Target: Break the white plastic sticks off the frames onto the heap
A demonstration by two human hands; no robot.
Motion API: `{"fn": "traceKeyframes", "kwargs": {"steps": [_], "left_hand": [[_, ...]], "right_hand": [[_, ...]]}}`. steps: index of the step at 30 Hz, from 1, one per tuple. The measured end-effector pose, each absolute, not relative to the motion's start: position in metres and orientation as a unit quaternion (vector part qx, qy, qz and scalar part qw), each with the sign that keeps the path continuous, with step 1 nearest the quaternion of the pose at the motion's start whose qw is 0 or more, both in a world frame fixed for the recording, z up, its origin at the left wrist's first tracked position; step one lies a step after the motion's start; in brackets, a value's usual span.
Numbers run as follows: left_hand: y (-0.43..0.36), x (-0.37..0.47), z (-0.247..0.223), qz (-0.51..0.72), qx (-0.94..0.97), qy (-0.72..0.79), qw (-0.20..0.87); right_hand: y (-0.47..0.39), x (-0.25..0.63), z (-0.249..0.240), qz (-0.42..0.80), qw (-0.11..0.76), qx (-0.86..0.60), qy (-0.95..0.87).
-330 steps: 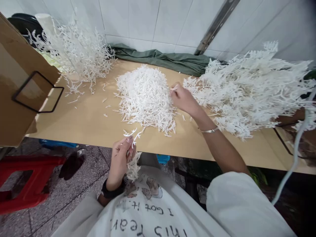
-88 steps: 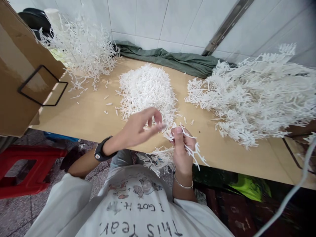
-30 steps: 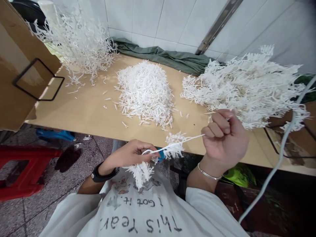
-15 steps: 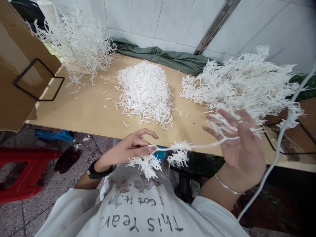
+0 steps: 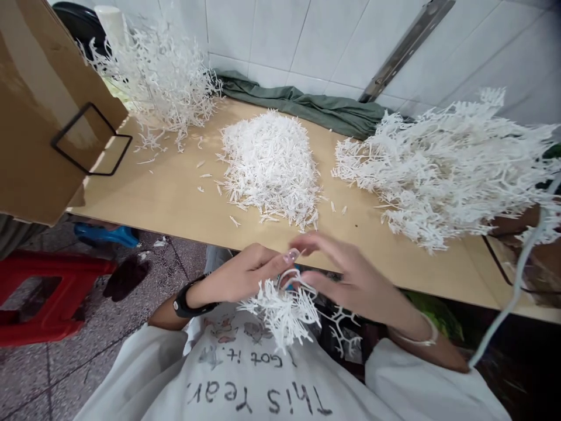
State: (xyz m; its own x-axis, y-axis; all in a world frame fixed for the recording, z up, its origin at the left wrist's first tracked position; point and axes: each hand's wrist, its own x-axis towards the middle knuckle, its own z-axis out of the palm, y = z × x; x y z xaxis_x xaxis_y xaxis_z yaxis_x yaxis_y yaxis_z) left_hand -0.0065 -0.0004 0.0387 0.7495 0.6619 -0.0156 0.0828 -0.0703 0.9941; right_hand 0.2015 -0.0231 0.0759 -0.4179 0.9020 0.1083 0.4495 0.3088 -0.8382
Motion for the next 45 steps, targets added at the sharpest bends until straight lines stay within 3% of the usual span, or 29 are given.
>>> {"fn": "traceKeyframes", "kwargs": {"steps": [3,9,15,17,21,24,30,36,42,45], "left_hand": [[-0.004,-0.006,0.032,0.309,0.662,0.344,0.589],[-0.015,-0.009,0.027,0.413,0.699,0.343,0.472],[-0.018,-0.009,0.028,0.370,0.789,0.377,0.312],[-0.016,-0.011,0.027,0.368,0.786,0.363,0.339],[-0.019,-0.016,0.017,0.357,0.685,0.294,0.562],[-0.023,-0.014,0.005,0.377,0.611,0.264,0.644],[-0.020,0.000,-0.007,0.444,0.574,0.345,0.596],[-0.015,0.007,0.000,0.502,0.579,0.394,0.508],[-0.012,0.004,0.003,0.405,0.613,0.362,0.574],[-0.014,0.003,0.002,0.427,0.595,0.379,0.566]], "right_hand": [[-0.018,0.182,0.059,0.449,0.205,-0.428,-0.757],[-0.014,0.187,0.047,0.497,0.257,-0.461,-0.689],[-0.010,0.184,0.041,0.500,0.307,-0.471,-0.659],[-0.011,0.182,0.039,0.515,0.325,-0.463,-0.645],[-0.016,0.176,0.037,0.558,0.388,-0.451,-0.579],[-0.020,0.171,0.032,0.556,0.439,-0.460,-0.535],[-0.023,0.159,0.009,0.383,0.561,-0.491,-0.546],[-0.021,0.155,-0.023,0.357,0.449,-0.472,-0.669],[-0.027,0.155,-0.039,0.274,0.434,-0.520,-0.683],[-0.024,0.160,-0.030,0.231,0.423,-0.505,-0.716]]}}
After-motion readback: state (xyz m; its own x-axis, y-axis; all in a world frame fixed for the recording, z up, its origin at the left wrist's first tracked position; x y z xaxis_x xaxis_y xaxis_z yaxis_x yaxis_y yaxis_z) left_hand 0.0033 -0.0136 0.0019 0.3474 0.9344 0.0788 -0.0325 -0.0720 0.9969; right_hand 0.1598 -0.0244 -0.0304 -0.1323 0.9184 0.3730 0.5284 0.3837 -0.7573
